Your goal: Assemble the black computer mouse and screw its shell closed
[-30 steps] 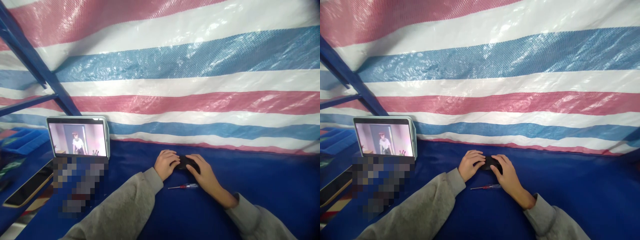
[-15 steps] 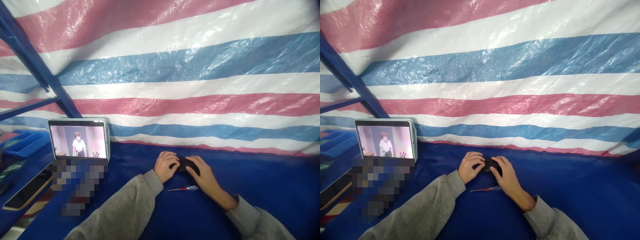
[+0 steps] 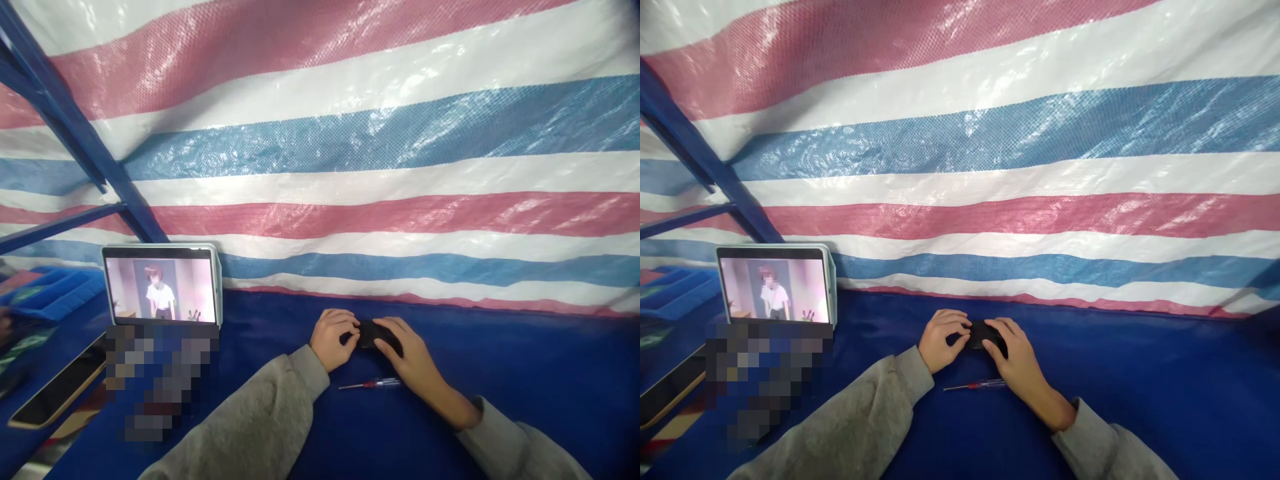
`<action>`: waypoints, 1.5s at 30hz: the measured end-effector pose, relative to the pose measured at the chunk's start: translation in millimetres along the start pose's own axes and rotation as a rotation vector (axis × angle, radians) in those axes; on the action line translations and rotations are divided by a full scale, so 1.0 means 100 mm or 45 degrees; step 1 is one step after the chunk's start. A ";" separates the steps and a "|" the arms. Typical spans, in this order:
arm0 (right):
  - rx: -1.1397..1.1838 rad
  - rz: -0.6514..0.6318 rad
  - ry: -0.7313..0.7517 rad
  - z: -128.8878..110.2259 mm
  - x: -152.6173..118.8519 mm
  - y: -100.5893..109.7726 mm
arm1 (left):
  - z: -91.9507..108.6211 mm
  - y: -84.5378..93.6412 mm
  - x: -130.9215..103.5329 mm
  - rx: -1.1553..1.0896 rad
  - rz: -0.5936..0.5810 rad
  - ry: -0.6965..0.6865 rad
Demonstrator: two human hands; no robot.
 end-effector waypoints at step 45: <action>0.021 0.000 -0.026 -0.06 0.01 0.05 | 0.05 -0.01 0.00 0.123 -0.302 0.063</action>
Point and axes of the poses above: each hand's wrist, its own x-axis towards the middle knuckle, its own y-axis out of the back of the hand, z = x × y, the point moved 1 cm from there along x, towards the middle knuckle, and after that the axes turned 7 degrees about -x, right-handed, at the moved point
